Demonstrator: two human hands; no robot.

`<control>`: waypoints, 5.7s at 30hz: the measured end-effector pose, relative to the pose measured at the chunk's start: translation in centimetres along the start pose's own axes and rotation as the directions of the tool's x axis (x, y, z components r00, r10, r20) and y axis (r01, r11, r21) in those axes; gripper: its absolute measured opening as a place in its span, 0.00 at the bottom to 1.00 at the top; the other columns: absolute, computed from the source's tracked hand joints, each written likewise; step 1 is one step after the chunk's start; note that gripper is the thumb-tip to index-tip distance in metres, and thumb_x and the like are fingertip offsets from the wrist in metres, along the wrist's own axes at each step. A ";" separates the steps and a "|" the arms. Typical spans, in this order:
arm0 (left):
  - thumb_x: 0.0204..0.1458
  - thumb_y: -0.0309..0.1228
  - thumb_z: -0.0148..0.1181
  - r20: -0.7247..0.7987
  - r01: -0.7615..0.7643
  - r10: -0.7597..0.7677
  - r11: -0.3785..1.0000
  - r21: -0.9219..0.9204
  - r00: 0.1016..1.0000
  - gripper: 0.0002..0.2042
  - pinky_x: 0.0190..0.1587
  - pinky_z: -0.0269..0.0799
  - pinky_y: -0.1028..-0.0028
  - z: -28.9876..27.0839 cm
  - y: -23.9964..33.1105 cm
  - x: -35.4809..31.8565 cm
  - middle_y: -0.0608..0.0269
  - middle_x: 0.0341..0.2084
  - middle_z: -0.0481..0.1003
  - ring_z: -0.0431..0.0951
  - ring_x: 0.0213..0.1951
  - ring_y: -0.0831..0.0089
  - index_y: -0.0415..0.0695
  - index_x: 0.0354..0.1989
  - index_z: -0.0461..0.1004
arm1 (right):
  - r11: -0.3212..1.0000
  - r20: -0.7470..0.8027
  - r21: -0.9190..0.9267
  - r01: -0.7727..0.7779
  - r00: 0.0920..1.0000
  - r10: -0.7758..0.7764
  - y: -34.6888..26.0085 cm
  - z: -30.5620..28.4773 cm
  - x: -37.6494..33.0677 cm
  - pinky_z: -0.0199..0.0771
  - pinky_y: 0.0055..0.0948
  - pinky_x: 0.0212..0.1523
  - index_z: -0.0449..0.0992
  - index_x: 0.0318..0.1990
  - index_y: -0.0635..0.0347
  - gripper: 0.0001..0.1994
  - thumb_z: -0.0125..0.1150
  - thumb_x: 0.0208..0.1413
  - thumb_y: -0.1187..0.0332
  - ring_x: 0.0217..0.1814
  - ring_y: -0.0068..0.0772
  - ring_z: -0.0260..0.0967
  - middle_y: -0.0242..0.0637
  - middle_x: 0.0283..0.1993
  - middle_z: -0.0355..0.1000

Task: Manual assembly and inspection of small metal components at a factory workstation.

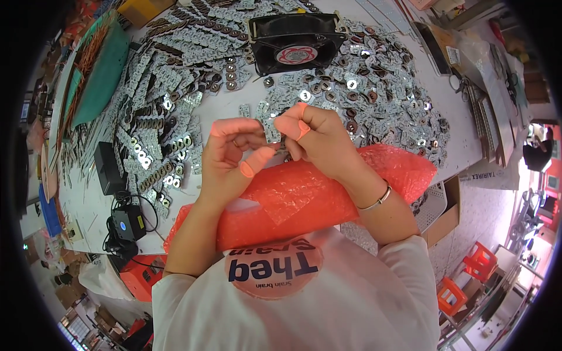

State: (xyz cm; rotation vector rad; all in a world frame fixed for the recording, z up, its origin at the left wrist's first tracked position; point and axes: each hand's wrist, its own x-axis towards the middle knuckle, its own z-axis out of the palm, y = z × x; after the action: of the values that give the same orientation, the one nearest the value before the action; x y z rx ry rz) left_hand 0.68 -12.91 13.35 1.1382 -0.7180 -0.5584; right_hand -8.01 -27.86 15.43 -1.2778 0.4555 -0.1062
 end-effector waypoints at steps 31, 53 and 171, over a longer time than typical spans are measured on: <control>0.37 0.18 0.57 -0.091 0.100 -0.118 0.072 0.992 0.989 0.13 0.35 0.68 0.67 -7.2 7.8 -1.9 0.59 0.34 0.73 0.72 0.36 0.62 0.44 0.33 0.77 | 0.451 0.543 -0.567 0.689 0.724 -0.425 2.0 2.4 0.7 0.72 0.26 0.38 0.72 0.36 0.64 0.05 0.56 0.54 0.72 0.39 0.37 0.72 0.42 0.44 0.73; 0.38 0.31 0.70 0.113 -0.001 -0.127 0.660 0.751 0.986 0.17 0.42 0.70 0.70 -3.5 3.0 -0.3 0.60 0.32 0.75 0.76 0.34 0.68 0.42 0.36 0.70 | 0.883 0.154 -0.381 0.273 0.961 -0.231 1.1 0.5 -0.1 0.68 0.24 0.28 0.70 0.32 0.64 0.05 0.52 0.55 0.72 0.26 0.24 0.68 0.35 0.26 0.68; 0.45 0.24 0.63 0.005 0.155 -0.181 0.857 0.492 0.984 0.10 0.37 0.73 0.75 -2.2 1.5 0.1 0.57 0.31 0.77 0.78 0.33 0.72 0.35 0.35 0.73 | 0.708 0.159 -0.586 0.393 0.913 -0.375 0.0 -1.5 -0.1 0.61 0.18 0.20 0.79 0.33 0.63 0.06 0.60 0.52 0.70 0.18 0.17 0.63 0.31 0.18 0.70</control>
State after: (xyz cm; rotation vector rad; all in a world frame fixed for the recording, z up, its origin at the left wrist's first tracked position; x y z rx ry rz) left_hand 2.45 -11.14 14.21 1.6806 -0.8359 -0.5687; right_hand -8.72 -29.20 15.13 -2.0108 0.1832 -0.3143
